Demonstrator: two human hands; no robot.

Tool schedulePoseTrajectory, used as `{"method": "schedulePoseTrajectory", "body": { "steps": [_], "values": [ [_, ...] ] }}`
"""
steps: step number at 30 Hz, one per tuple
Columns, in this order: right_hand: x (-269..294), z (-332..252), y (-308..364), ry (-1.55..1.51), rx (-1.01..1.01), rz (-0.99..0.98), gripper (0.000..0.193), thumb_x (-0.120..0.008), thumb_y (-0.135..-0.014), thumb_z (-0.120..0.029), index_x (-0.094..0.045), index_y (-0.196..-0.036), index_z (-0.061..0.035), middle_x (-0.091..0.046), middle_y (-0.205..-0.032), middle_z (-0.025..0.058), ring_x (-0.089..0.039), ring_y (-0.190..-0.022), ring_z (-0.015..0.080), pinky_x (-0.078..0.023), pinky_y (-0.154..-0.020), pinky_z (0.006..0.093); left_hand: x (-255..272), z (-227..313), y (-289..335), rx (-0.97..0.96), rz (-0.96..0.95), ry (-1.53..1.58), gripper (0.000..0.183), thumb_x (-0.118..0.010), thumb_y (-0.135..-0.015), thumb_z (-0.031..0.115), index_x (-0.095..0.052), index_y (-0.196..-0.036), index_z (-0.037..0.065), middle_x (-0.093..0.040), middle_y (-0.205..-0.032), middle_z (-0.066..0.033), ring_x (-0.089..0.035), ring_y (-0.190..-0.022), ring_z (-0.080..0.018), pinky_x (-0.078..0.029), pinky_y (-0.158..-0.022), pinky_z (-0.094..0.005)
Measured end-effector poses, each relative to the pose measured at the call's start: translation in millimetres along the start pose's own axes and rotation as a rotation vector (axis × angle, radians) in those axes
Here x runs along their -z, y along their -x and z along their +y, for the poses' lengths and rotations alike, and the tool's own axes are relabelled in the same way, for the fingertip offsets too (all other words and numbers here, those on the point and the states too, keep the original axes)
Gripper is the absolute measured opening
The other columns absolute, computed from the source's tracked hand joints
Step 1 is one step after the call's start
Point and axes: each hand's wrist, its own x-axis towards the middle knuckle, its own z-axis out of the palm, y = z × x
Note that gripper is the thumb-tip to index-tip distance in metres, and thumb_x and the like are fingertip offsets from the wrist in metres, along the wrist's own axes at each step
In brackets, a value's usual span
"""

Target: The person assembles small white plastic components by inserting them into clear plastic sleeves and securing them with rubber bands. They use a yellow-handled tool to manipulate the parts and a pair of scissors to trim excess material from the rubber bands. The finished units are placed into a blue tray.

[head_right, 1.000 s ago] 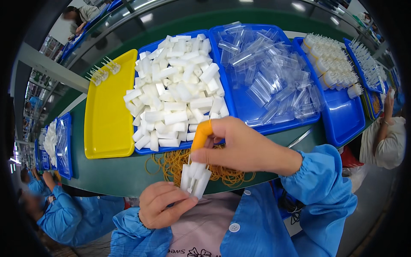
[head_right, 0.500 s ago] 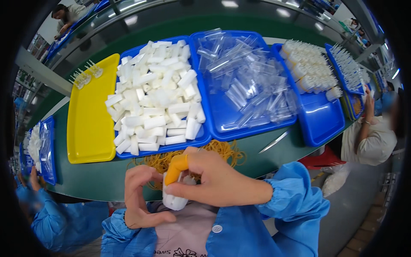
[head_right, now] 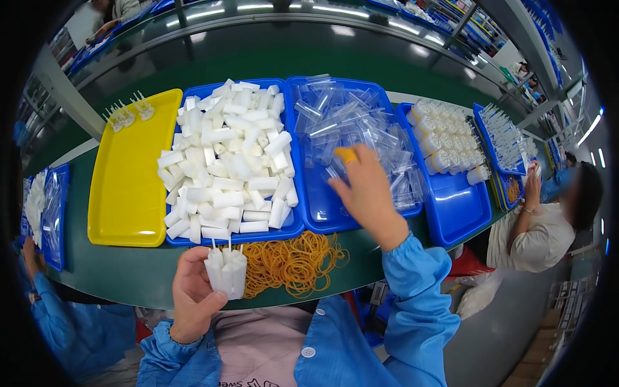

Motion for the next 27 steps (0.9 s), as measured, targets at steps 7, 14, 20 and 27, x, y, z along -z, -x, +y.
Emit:
{"method": "schedulePoseTrajectory", "body": {
  "steps": [7,14,20,27],
  "values": [
    [1.2,-17.3,5.8,-0.310,-0.087,-0.164,0.033,-0.067,-0.072,-0.003,-0.058,-0.104,-0.0030,-0.053,-0.104,0.0138,-0.054,-0.096,0.0323,-0.044,-0.082,0.0376,7.0,0.0,0.3,0.070,-0.069,0.046,0.054,-0.065,-0.075,-0.006,-0.039,-0.122,0.001,-0.052,-0.120,-0.0145,-0.053,-0.111,-0.0210,-0.044,-0.094,-0.0349],
    [22.4,-16.0,11.8,-0.317,-0.078,-0.029,0.035,-0.065,-0.072,0.001,-0.059,-0.106,-0.0037,-0.058,-0.100,0.0109,-0.059,-0.084,0.0205,-0.047,-0.076,0.0313,7.3,-0.4,-0.7,0.071,-0.115,0.089,0.053,-0.065,-0.077,-0.007,-0.039,-0.122,0.001,-0.053,-0.118,-0.0156,-0.054,-0.110,-0.0212,-0.043,-0.095,-0.0352],
    [44.0,-77.7,32.3,-1.260,-0.374,0.089,0.042,-0.062,-0.079,0.003,-0.049,-0.118,0.0009,-0.059,-0.100,0.0133,-0.060,-0.092,0.0195,-0.048,-0.084,0.0329,7.4,-1.6,1.6,0.100,-0.154,0.136,0.054,-0.064,-0.078,-0.007,-0.038,-0.125,-0.001,-0.053,-0.120,-0.0164,-0.053,-0.113,-0.0219,-0.042,-0.097,-0.0351],
    [31.9,-104.2,45.0,-1.478,-0.310,-0.006,0.040,-0.062,-0.078,0.005,-0.048,-0.116,0.0003,-0.059,-0.103,0.0159,-0.060,-0.095,0.0205,-0.048,-0.086,0.0342,0.2,-3.0,0.7,0.018,-0.255,0.102,0.047,-0.065,-0.080,-0.003,-0.044,-0.122,-0.003,-0.047,-0.125,-0.0154,-0.051,-0.114,-0.0215,-0.042,-0.098,-0.0363]
  ]
}}
